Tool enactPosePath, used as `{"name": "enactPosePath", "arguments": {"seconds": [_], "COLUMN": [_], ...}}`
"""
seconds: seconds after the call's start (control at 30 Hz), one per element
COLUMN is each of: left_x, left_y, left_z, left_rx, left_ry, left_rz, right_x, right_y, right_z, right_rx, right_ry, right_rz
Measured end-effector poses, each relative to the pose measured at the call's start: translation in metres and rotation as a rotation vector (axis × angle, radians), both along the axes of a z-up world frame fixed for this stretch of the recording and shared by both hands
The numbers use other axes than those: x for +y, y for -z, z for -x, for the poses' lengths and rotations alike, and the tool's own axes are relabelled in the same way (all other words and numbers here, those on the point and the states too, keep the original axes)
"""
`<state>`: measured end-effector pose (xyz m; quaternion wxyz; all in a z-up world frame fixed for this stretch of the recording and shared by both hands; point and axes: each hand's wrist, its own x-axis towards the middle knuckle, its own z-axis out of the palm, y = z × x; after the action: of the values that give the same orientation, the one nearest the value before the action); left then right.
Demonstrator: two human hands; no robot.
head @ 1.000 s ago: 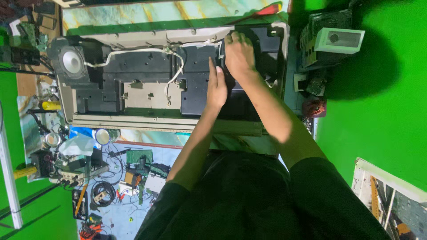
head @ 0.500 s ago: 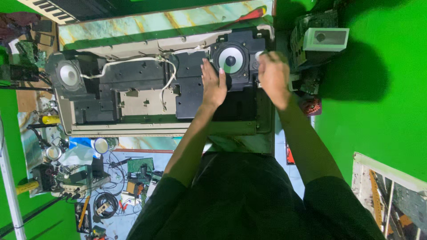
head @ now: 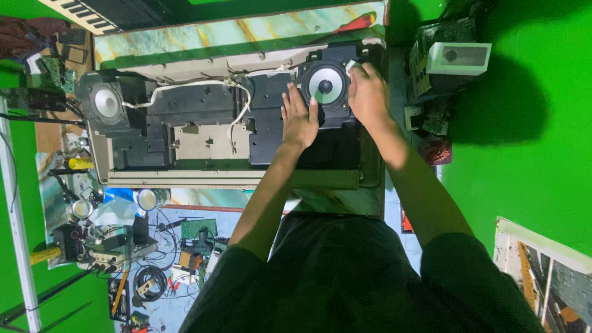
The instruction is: The person holds a speaker in place while using a screwdriver to tighten a screw into the speaker's mounting bracket within an electronic device.
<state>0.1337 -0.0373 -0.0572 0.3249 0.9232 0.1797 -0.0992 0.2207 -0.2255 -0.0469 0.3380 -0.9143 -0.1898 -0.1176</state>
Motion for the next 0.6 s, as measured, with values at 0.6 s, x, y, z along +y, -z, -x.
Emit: {"name": "enactPosePath", "arguments": {"seconds": [0.6], "left_x": [0.009], "left_y": [0.055], "left_z": [0.011], "left_rx": [-0.240], "left_ry": [-0.185], "left_rz": [0.277], "right_x": [0.081], "right_y": [-0.013], "right_z": [-0.052], "right_rx": [-0.075], "right_ry": [-0.440], "right_rz": [0.214]}}
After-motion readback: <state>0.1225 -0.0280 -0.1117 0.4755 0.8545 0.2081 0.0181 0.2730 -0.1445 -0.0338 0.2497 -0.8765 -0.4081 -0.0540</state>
